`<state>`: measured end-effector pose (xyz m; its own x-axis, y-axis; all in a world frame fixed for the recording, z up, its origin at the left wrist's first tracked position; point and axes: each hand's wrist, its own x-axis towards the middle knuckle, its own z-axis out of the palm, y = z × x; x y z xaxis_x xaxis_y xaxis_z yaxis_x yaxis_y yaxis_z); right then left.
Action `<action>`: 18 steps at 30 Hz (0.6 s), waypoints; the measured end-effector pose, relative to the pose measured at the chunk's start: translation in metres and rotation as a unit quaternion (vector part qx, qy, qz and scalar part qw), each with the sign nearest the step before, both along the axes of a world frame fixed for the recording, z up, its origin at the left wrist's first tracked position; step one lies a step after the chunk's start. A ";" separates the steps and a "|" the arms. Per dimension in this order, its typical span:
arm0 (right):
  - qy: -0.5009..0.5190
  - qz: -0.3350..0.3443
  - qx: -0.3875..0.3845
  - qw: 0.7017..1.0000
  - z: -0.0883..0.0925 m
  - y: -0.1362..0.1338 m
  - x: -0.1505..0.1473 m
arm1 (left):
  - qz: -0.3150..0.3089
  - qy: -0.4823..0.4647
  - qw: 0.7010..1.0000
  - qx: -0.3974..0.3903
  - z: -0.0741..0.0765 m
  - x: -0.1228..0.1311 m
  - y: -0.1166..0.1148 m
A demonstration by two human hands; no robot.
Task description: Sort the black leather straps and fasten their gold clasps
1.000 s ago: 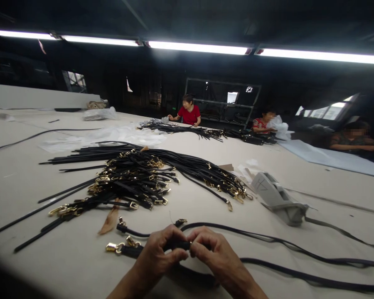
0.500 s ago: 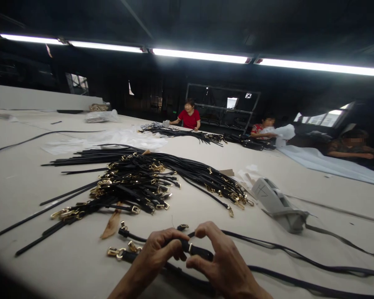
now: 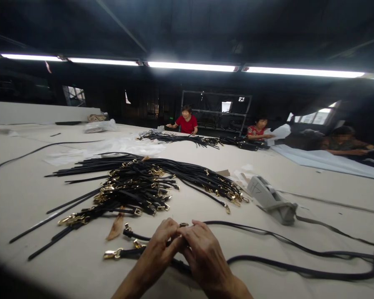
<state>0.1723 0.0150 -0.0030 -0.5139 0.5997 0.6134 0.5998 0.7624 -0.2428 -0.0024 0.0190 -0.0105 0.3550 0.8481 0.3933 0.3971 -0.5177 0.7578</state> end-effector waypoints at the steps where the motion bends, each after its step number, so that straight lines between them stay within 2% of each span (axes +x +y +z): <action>1: 0.003 0.005 -0.003 1.000 0.000 -0.001 -0.002 | -0.015 -0.018 1.000 -0.014 0.002 0.000 -0.001; 4: 0.016 0.006 -0.039 0.999 0.003 -0.001 -0.004 | -0.041 -0.080 0.994 -0.055 0.010 -0.003 -0.003; 7: 0.043 -0.007 -0.099 0.994 0.007 0.001 0.001 | -0.010 -0.102 0.992 -0.079 0.013 -0.018 -0.004; 10: 0.074 -0.018 -0.147 0.986 0.008 0.001 0.011 | 0.032 -0.070 0.990 -0.116 0.008 -0.045 -0.005; 13: 0.096 -0.027 -0.197 0.975 0.003 0.001 0.018 | 0.041 -0.021 0.988 -0.147 -0.005 -0.071 -0.004; 15: 0.112 -0.029 -0.228 0.967 -0.001 0.000 0.019 | 0.055 0.014 0.990 -0.131 -0.013 -0.081 -0.003; 18: 0.137 -0.034 -0.270 0.952 -0.003 -0.001 0.014 | 0.106 0.068 0.991 -0.043 -0.015 -0.079 -0.004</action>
